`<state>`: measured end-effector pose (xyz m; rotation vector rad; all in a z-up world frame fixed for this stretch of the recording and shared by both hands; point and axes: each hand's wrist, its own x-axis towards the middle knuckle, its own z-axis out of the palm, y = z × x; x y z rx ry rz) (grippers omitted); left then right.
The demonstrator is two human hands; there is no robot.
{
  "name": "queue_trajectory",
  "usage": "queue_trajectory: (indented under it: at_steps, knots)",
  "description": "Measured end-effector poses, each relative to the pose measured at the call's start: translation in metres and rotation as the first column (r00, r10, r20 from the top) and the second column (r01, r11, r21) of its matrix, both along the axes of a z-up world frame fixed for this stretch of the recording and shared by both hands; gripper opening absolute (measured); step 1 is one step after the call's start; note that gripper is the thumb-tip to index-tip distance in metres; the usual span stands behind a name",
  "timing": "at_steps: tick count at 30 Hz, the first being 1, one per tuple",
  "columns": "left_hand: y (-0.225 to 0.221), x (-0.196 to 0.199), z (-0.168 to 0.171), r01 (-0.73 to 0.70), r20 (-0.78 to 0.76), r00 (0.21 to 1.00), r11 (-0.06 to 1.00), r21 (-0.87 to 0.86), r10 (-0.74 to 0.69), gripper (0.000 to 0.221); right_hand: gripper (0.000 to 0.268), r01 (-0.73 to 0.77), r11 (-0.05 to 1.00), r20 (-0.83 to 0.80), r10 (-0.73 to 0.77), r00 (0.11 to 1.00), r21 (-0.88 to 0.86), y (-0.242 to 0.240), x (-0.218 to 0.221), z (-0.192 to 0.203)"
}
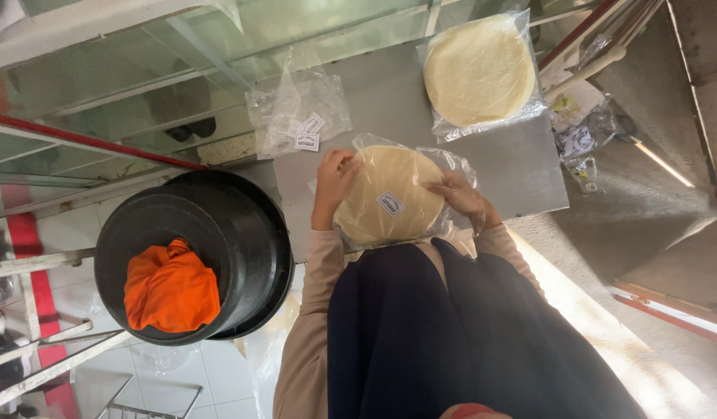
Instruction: The person peels individual tortillas from a stack, places them into plastic bags, and arranges the filled bags on a table.
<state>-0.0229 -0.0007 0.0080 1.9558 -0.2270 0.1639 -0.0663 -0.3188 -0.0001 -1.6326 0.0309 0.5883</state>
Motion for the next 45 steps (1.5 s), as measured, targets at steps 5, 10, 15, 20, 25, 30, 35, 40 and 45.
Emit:
queue_trajectory:
  at_steps: [5,10,15,20,25,30,35,40,45]
  knots:
    - [-0.018,-0.002,-0.001,-0.185,0.086,0.978,0.981,-0.066,0.191,0.012,0.033,0.039,0.981,-0.027,-0.034,0.999,0.188,0.005,0.000,0.008]
    - [-0.040,-0.011,-0.017,-0.413,0.212,0.890,0.911,-0.003,0.405,0.015,0.036,0.141,0.956,-0.044,-0.134,0.990,0.257,0.009,-0.003,0.005]
    - [-0.017,-0.002,-0.038,-0.627,0.162,0.754,0.771,-0.114,0.637,0.019,0.032,0.211,0.925,-0.158,-0.168,0.973,0.315,-0.002,0.003,-0.029]
    - [0.005,-0.005,-0.043,-0.723,-0.091,0.688,0.672,-0.160,0.720,0.025,0.035,0.317,0.861,-0.184,-0.264,0.947,0.398,-0.015,-0.006,-0.043]
    - [0.029,-0.010,-0.051,-0.723,0.250,0.649,0.685,-0.091,0.718,0.024,0.039,0.429,0.737,-0.168,-0.404,0.899,0.522,-0.020,-0.008,-0.047]
    - [0.059,-0.022,-0.069,-0.792,-0.074,0.610,0.606,-0.066,0.789,0.026,0.037,0.587,0.599,-0.109,-0.644,0.757,0.544,-0.021,-0.017,-0.038]
    - [0.130,-0.037,-0.102,-0.806,0.003,0.592,0.593,-0.002,0.806,0.024,0.039,0.558,0.398,-0.049,-0.782,0.621,0.729,-0.046,-0.013,-0.013]
    - [0.153,-0.051,-0.112,-0.476,-0.466,0.812,0.861,-0.180,0.351,0.020,0.042,0.515,0.451,0.053,-0.787,0.615,0.729,-0.079,-0.015,0.026]
    - [0.116,-0.051,-0.107,-0.629,0.034,0.750,0.696,0.346,0.661,0.036,0.049,0.446,0.445,0.034,-0.737,0.675,0.777,-0.056,-0.018,0.065]
